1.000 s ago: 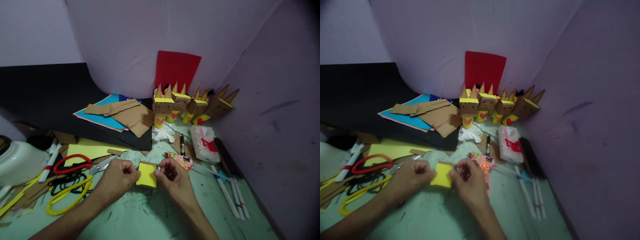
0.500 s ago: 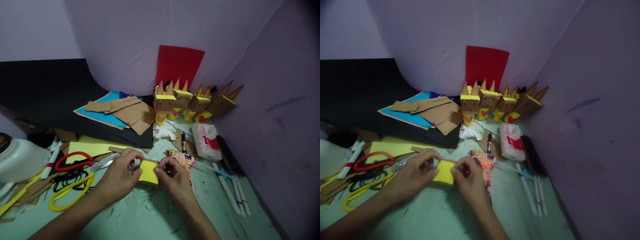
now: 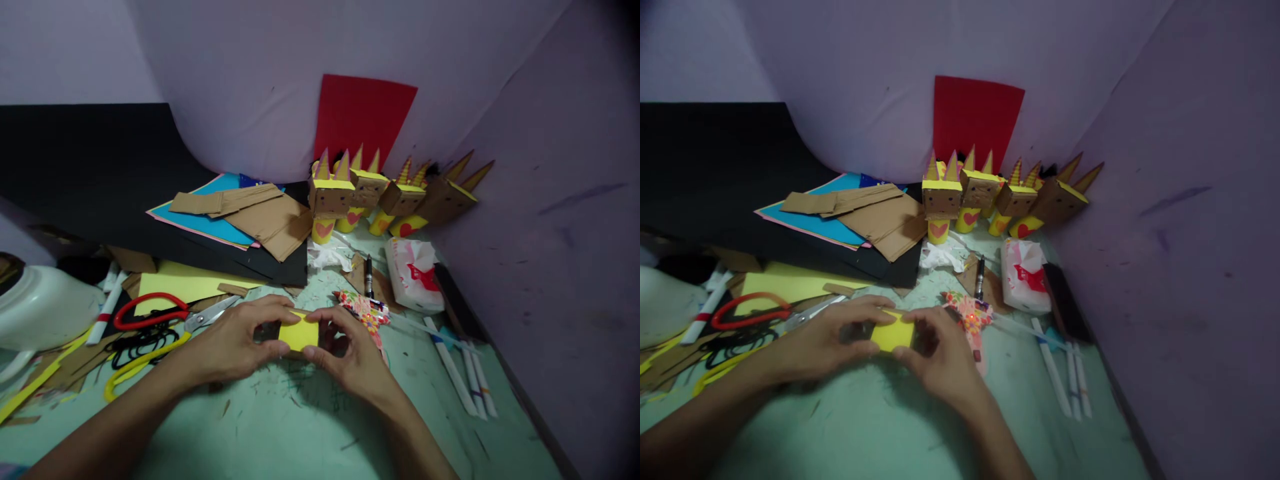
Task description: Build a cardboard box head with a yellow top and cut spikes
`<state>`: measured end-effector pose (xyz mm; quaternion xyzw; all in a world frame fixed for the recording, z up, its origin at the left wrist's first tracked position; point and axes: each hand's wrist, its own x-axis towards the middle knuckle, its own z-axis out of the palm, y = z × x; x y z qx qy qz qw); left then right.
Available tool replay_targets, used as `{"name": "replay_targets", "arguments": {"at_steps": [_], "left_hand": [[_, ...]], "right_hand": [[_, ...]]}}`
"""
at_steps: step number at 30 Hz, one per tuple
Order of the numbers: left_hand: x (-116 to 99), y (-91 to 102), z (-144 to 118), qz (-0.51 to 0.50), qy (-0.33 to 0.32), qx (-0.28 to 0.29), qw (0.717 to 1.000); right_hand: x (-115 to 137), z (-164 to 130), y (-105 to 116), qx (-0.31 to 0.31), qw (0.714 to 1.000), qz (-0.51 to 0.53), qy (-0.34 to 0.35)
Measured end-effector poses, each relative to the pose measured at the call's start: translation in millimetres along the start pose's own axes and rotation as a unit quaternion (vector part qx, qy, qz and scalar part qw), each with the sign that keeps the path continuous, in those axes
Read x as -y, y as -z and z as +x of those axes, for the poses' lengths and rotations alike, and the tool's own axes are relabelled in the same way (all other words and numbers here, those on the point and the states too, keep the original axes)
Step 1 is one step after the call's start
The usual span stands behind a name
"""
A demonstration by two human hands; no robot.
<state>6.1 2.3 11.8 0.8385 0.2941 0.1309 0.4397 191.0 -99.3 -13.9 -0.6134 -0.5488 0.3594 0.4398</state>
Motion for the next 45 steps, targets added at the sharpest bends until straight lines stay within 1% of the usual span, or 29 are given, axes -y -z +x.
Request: {"name": "replay_targets", "arguments": {"at_steps": [3,6,10,12,14,16,19,22,25,27,29,31,34,38,41,43,45], "left_hand": [[-1.3,4.8,1.2,-0.021,-0.027,0.026,0.999],[-2.0,7.3,1.9,-0.028,-0.029,0.036,0.999],[-0.1,8.4,3.1,-0.02,-0.04,0.043,0.998],[0.8,8.8,3.6,-0.014,-0.045,0.05,0.998],[1.2,9.2,3.9,-0.015,-0.041,0.054,0.998],[1.2,9.4,4.0,-0.022,-0.028,0.054,0.998],[1.2,10.5,3.7,-0.027,-0.017,0.053,0.998],[2.4,13.0,3.0,0.0,-0.016,0.064,0.998],[4.5,13.5,2.0,0.038,-0.023,0.069,0.997],[6.0,10.7,1.5,0.057,-0.038,0.062,0.996],[7.6,6.4,1.3,0.067,-0.063,0.047,0.995],[9.4,2.6,1.2,0.07,-0.081,0.032,0.994],[11.0,1.4,1.0,0.064,-0.095,0.027,0.993],[7.9,3.3,0.4,0.052,-0.112,0.038,0.992],[3.5,1.8,-0.3,0.067,-0.111,0.031,0.991],[2.1,0.0,-0.7,0.077,-0.108,0.024,0.991],[2.4,-1.4,-0.8,0.08,-0.106,0.018,0.991]], "right_hand": [[-1.2,1.5,1.1,-0.01,1.0,0.006,0.024],[-2.2,2.6,3.0,-0.02,0.999,0.0,0.048],[-1.5,3.7,5.3,0.007,0.999,0.018,0.049],[-0.3,4.3,5.4,0.018,0.999,0.033,0.013],[0.6,4.9,4.7,0.033,0.997,0.059,-0.047],[0.8,5.6,3.8,0.042,0.991,0.094,-0.091],[-0.4,6.8,2.9,0.044,0.985,0.124,-0.113],[-2.0,7.3,3.0,0.054,0.982,0.133,-0.125],[-2.3,6.7,3.5,0.053,0.984,0.127,-0.117],[-1.7,6.1,4.0,0.05,0.987,0.115,-0.101],[-0.5,5.3,5.0,0.044,0.992,0.096,-0.067],[0.9,4.2,6.6,0.038,0.996,0.078,-0.018],[2.8,2.0,9.5,0.036,0.997,0.065,0.031],[5.7,-0.3,12.4,0.04,0.998,0.045,0.034],[8.8,-0.8,17.4,0.032,0.998,0.049,0.023],[10.4,-1.4,24.0,0.008,0.998,0.066,0.011],[10.3,-2.9,32.2,-0.049,0.996,0.08,-0.009]]}}
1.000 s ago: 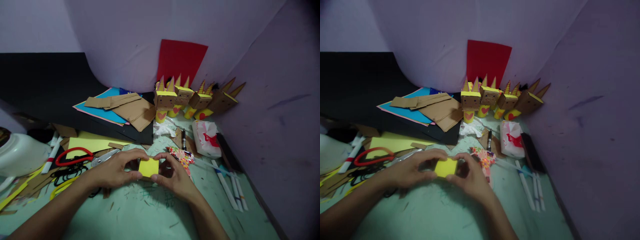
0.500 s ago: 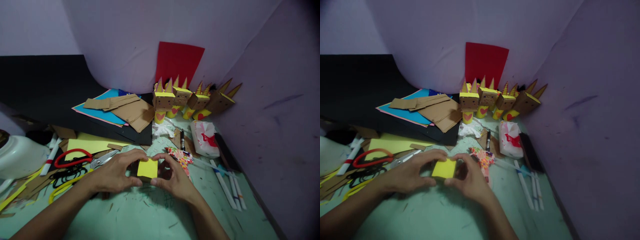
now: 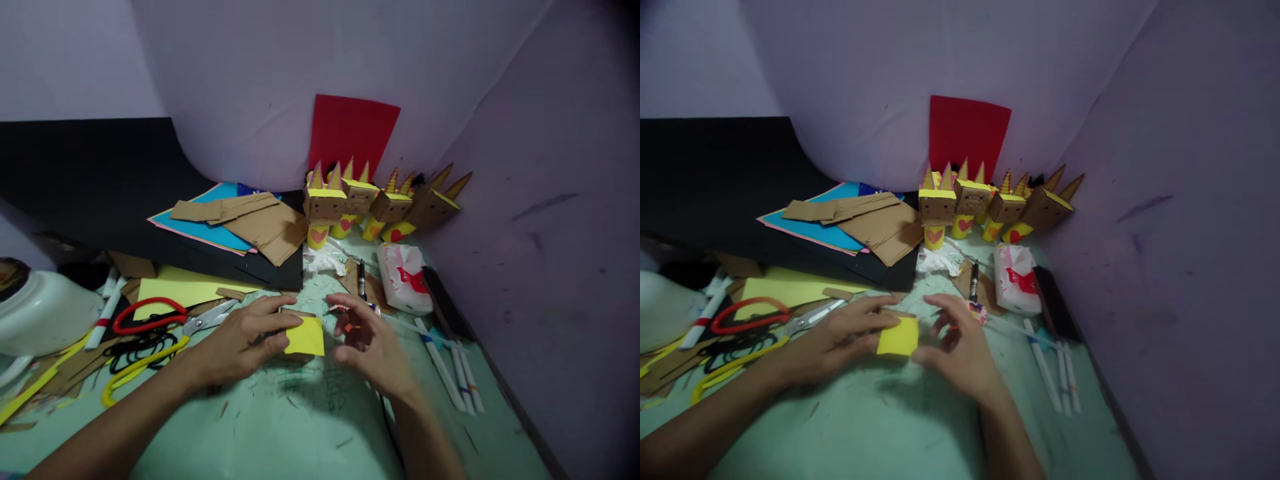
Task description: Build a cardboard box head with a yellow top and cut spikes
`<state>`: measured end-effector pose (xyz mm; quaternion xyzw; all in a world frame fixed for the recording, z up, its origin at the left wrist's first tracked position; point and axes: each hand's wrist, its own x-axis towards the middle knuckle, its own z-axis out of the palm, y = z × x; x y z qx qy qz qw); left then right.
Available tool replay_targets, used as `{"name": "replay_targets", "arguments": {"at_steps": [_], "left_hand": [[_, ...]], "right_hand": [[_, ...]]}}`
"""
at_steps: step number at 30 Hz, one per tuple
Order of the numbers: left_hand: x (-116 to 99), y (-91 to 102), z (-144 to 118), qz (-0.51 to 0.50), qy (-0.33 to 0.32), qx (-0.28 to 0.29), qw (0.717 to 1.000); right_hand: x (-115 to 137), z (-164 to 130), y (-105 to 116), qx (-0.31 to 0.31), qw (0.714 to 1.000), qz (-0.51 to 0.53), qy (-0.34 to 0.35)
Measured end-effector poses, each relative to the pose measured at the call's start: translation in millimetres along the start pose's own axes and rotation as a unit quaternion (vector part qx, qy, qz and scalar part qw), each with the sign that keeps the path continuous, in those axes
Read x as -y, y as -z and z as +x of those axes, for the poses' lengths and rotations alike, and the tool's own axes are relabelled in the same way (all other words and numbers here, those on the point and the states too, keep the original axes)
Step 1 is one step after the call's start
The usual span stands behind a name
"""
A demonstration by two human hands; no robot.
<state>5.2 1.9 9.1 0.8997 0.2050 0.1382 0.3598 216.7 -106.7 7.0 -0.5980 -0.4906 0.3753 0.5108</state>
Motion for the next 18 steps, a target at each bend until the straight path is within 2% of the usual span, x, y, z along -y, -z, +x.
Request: {"name": "replay_targets", "arguments": {"at_steps": [3,5,9,12,15,18], "left_hand": [[1.5,-2.9,0.3,-0.018,0.004,-0.027,0.999],[1.3,-6.3,0.6,-0.031,0.018,-0.057,0.998],[-3.0,-14.4,0.8,-0.037,0.079,-0.108,0.99],[-6.3,-17.5,2.1,-0.049,0.105,-0.111,0.987],[-7.9,-19.7,5.0,-0.083,0.115,-0.124,0.982],[-8.8,-22.3,7.5,-0.14,0.136,-0.194,0.961]], "right_hand": [[-1.9,-2.5,10.4,-0.121,0.991,0.006,-0.063],[-4.5,-4.8,12.5,-0.167,0.98,0.014,-0.107],[-8.5,-11.2,7.9,-0.166,0.98,0.025,-0.105],[-12.4,-19.1,9.9,-0.183,0.977,-0.009,-0.112],[-21.3,-29.6,22.2,-0.235,0.959,-0.081,-0.137],[-31.0,-37.4,36.5,-0.247,0.936,-0.2,-0.151]]}}
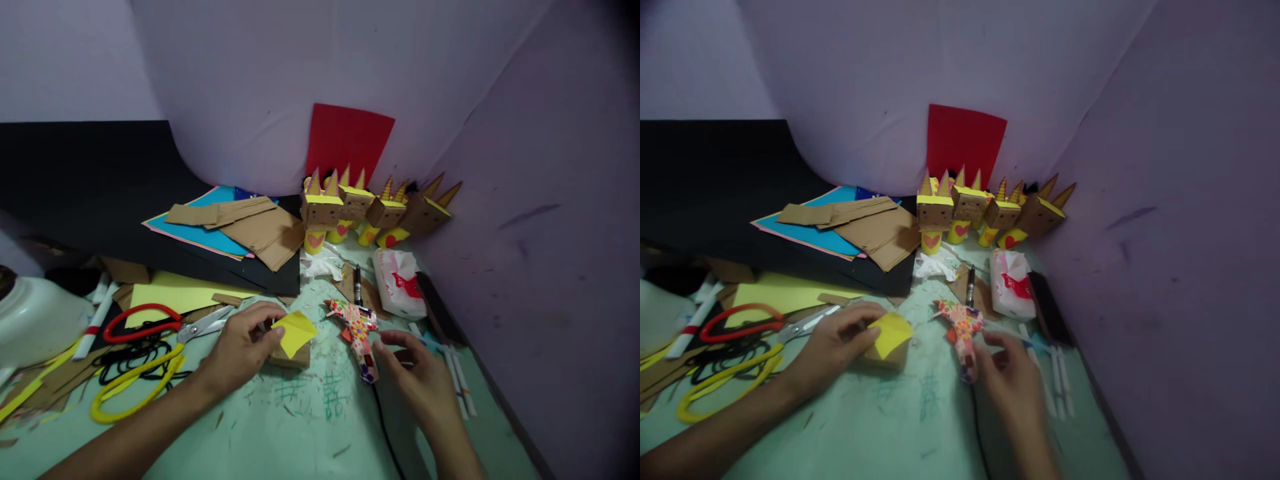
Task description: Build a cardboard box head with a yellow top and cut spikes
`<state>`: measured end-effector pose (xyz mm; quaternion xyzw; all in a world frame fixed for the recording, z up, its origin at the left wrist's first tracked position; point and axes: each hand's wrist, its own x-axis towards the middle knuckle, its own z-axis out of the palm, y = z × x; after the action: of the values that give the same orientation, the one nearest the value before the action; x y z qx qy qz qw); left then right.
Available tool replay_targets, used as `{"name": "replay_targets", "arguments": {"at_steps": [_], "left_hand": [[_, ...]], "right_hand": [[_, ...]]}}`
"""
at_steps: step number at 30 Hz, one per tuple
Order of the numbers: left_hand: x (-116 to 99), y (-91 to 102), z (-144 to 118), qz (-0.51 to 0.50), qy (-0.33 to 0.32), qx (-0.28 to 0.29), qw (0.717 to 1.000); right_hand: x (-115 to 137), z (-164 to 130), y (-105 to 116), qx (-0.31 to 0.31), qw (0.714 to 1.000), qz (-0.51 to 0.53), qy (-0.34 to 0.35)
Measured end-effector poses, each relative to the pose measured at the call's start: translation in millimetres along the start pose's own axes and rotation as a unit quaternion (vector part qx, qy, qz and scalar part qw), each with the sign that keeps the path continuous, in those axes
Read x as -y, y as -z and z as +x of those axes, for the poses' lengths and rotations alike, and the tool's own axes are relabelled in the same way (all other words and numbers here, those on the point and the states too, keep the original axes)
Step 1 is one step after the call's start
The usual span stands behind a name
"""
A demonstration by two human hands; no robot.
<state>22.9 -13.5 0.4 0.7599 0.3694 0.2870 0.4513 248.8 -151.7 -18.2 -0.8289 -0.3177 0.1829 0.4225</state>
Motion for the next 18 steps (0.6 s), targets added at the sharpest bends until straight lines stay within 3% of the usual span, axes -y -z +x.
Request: {"name": "replay_targets", "arguments": {"at_steps": [3,8,11,15,18], "left_hand": [[-0.4,1.1,2.6,-0.11,0.074,-0.096,0.987],[1.4,14.2,15.7,-0.347,0.176,-0.209,0.897],[2.8,19.6,21.5,-0.401,0.195,-0.236,0.863],[3.0,20.9,21.5,-0.424,0.203,-0.237,0.85],[3.8,20.2,20.5,-0.437,0.207,-0.235,0.843]], "right_hand": [[-2.9,3.1,2.6,0.019,0.995,-0.097,0.011],[16.5,8.5,-9.3,0.085,0.987,-0.138,-0.013],[22.5,10.1,-17.0,0.121,0.991,-0.055,-0.024],[21.3,-0.1,-18.3,0.131,0.973,0.158,-0.103],[24.7,-15.3,-10.9,0.126,0.954,0.261,-0.072]]}}
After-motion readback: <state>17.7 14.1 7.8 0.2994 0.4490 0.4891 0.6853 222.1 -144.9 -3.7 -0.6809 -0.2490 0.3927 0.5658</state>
